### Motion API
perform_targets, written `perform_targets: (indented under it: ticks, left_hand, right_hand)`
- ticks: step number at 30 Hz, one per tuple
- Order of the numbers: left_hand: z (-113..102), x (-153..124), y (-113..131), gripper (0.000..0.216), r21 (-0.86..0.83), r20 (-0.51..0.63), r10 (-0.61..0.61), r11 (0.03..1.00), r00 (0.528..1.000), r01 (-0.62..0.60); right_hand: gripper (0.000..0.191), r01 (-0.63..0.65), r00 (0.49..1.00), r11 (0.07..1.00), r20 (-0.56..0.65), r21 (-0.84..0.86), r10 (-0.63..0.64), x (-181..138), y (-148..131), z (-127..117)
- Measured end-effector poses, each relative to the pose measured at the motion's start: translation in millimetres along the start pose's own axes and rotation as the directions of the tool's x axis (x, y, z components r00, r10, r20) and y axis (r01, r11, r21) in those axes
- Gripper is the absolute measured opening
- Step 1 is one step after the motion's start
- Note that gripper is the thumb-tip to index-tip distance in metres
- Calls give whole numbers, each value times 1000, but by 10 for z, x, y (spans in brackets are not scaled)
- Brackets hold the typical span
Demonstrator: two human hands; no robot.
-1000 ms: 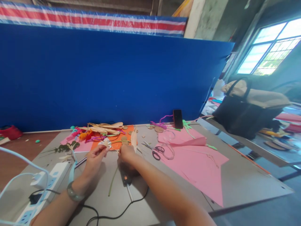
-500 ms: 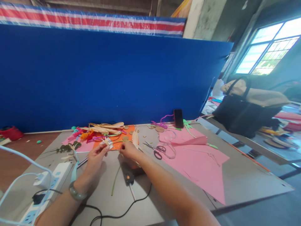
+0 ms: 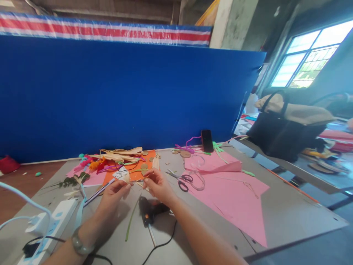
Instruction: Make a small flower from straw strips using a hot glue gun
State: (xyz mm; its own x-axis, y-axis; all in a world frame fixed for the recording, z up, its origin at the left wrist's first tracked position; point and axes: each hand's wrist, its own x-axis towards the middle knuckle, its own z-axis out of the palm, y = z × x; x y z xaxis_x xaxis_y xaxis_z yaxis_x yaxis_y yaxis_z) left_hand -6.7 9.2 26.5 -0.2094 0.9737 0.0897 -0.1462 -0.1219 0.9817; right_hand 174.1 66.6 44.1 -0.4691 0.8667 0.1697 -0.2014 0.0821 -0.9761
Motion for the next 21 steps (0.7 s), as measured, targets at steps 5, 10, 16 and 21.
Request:
perform_targets:
  ticks: [5, 10, 16, 21]
  left_hand:
    - [-3, -27, -14, 19, 39, -21, 13, 999, 1000, -13]
    - [-5, -56, -77, 15, 101, -12, 117, 988, 993, -115]
    - [-29, -106, -138, 9, 226, 36, 263, 938, 964, -264]
    - [-5, -136, -141, 5, 269, 44, 346, 899, 937, -345]
  right_hand:
    - [16, -9, 995, 992, 100, 126, -4, -45, -58, -85]
    - [23, -18, 997, 994, 76, 109, 10, -97, -47, 6]
    - [24, -2, 994, 994, -104, -105, -9, -167, -90, 165]
    - [20, -14, 992, 996, -123, -90, 3, -176, -104, 176]
